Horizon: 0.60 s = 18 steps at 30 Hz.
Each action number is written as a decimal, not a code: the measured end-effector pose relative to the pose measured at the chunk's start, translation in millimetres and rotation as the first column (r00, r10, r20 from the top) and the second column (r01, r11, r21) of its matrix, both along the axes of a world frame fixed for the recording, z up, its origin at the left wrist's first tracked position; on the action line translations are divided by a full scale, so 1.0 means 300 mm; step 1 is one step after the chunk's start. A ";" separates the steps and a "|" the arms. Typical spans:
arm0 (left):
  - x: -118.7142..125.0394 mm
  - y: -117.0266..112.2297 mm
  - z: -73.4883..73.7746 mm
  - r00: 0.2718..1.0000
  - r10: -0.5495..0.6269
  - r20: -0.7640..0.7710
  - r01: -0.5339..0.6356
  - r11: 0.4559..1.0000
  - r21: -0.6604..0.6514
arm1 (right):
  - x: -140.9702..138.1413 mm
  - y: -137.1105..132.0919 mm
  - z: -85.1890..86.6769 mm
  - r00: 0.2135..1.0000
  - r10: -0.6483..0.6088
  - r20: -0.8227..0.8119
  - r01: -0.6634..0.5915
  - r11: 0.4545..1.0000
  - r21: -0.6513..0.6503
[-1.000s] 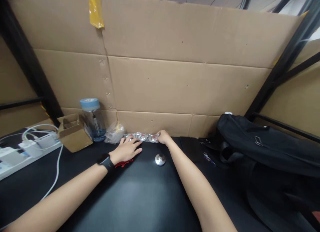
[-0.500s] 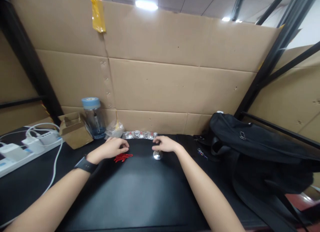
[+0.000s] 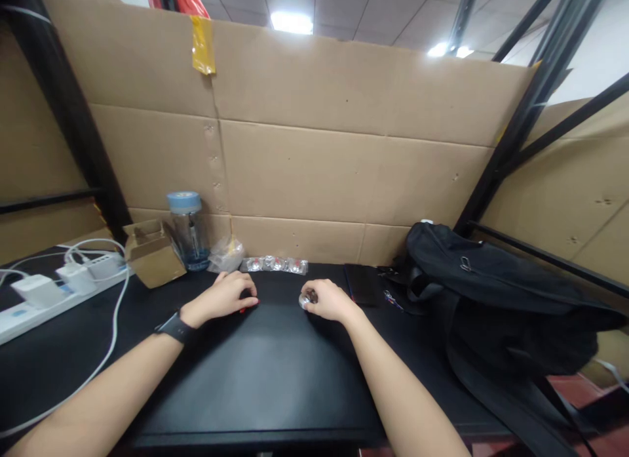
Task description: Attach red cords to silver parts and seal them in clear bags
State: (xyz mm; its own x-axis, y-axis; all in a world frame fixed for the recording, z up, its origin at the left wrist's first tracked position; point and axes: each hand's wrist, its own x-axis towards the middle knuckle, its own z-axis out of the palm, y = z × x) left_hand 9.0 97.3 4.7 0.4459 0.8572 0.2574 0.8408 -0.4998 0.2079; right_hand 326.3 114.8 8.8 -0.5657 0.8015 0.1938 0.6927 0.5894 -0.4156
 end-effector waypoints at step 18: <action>0.157 -0.076 0.049 0.804 -0.095 0.586 0.095 0.995 0.030 | -0.167 -0.124 0.016 0.800 0.129 -0.585 -0.084 0.991 0.103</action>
